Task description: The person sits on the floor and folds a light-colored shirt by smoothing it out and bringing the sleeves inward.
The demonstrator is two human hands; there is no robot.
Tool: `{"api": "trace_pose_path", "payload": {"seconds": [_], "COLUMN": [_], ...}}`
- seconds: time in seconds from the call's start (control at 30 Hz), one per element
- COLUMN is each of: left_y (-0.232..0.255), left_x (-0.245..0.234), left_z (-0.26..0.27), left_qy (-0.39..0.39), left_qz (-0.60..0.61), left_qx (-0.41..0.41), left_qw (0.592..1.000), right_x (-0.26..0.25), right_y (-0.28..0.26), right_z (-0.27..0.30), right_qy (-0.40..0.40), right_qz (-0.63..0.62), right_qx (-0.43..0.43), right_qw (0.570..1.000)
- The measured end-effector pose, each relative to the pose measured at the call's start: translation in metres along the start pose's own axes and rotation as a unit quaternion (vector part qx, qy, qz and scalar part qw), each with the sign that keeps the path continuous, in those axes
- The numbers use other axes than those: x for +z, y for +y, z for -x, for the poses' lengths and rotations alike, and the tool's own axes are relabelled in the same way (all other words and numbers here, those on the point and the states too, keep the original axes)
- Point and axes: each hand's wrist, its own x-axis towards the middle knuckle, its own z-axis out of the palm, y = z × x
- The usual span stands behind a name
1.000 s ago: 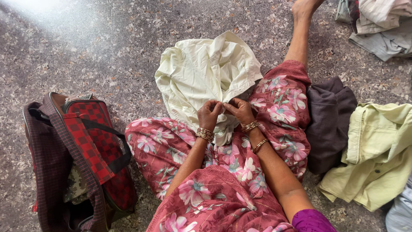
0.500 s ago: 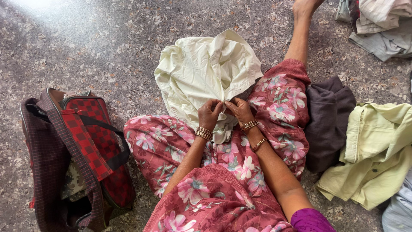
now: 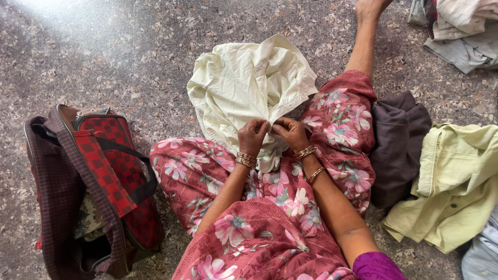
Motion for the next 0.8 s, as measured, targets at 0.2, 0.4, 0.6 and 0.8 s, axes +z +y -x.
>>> {"api": "trace_pose_path", "payload": {"seconds": [0.2, 0.4, 0.6, 0.8], "left_y": [-0.006, -0.016, -0.032, -0.054], "left_x": [-0.005, -0.001, 0.007, 0.014], "left_z": [0.002, 0.007, 0.013, 0.011], "left_qy": [-0.045, -0.048, -0.005, -0.028], "left_qz": [0.061, 0.029, -0.012, 0.072], "left_qx": [-0.026, -0.064, -0.047, -0.142], "left_qw": [0.997, 0.996, 0.999, 0.987], "right_x": [0.013, 0.043, 0.052, 0.043], "right_y": [-0.027, -0.072, -0.074, -0.038], "right_z": [0.004, 0.016, 0.019, 0.008], "right_qy": [0.005, 0.036, 0.034, 0.070], "right_qz": [0.081, 0.327, 0.438, 0.092], "right_qx": [0.004, -0.089, -0.249, -0.005], "right_qw": [0.997, 0.940, 0.863, 0.993]}}
